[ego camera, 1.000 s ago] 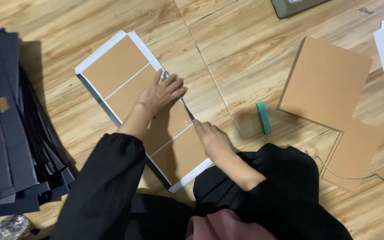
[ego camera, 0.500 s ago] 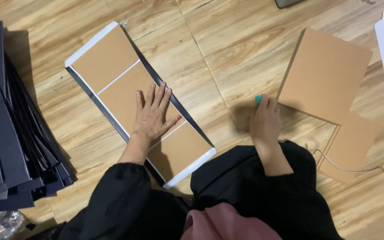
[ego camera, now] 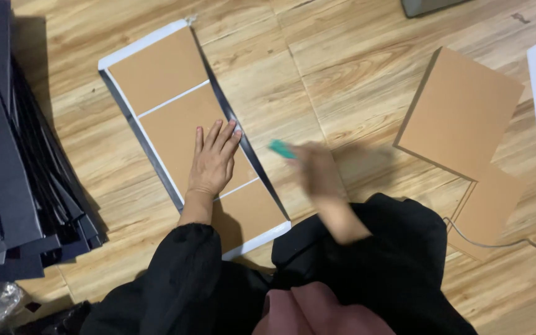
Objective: Assembling cardboard panels onto a white adhesive sheet using a smoothing tool to create a folder cover.
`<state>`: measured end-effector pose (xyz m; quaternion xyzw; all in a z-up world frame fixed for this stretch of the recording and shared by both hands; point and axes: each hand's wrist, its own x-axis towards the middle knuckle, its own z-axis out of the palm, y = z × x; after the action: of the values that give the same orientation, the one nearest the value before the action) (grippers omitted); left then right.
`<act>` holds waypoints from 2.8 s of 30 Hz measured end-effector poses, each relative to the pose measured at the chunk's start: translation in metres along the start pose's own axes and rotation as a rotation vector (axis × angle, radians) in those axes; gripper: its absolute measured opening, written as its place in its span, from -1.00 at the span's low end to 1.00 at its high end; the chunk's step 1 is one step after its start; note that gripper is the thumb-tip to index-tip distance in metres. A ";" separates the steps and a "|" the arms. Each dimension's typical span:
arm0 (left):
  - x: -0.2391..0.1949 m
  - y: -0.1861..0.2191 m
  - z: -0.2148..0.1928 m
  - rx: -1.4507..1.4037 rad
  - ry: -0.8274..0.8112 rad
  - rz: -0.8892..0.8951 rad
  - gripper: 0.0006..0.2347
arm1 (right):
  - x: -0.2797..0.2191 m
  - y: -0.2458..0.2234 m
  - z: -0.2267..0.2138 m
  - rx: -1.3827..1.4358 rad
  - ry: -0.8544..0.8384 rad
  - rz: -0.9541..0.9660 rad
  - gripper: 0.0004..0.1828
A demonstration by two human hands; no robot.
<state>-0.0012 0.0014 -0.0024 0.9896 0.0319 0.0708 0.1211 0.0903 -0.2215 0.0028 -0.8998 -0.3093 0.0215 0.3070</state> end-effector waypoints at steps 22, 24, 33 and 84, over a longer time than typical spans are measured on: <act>-0.001 0.000 -0.003 -0.044 0.050 -0.018 -0.66 | -0.057 -0.045 0.013 -0.125 -0.246 -0.280 -0.86; 0.001 -0.001 -0.006 -0.042 0.042 -0.009 -0.67 | -0.018 -0.069 -0.016 -0.151 -0.377 -0.134 -0.66; 0.001 -0.007 0.001 -0.071 0.061 -0.002 -0.69 | -0.024 -0.039 0.024 -0.114 -0.227 -0.346 -0.75; 0.001 -0.011 -0.011 0.032 0.068 0.103 -0.65 | 0.267 -0.066 0.133 0.207 -0.036 -0.127 -0.72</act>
<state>-0.0024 0.0146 0.0051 0.9887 -0.0140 0.1102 0.1004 0.2396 0.0437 -0.0276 -0.8415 -0.3672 0.0500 0.3931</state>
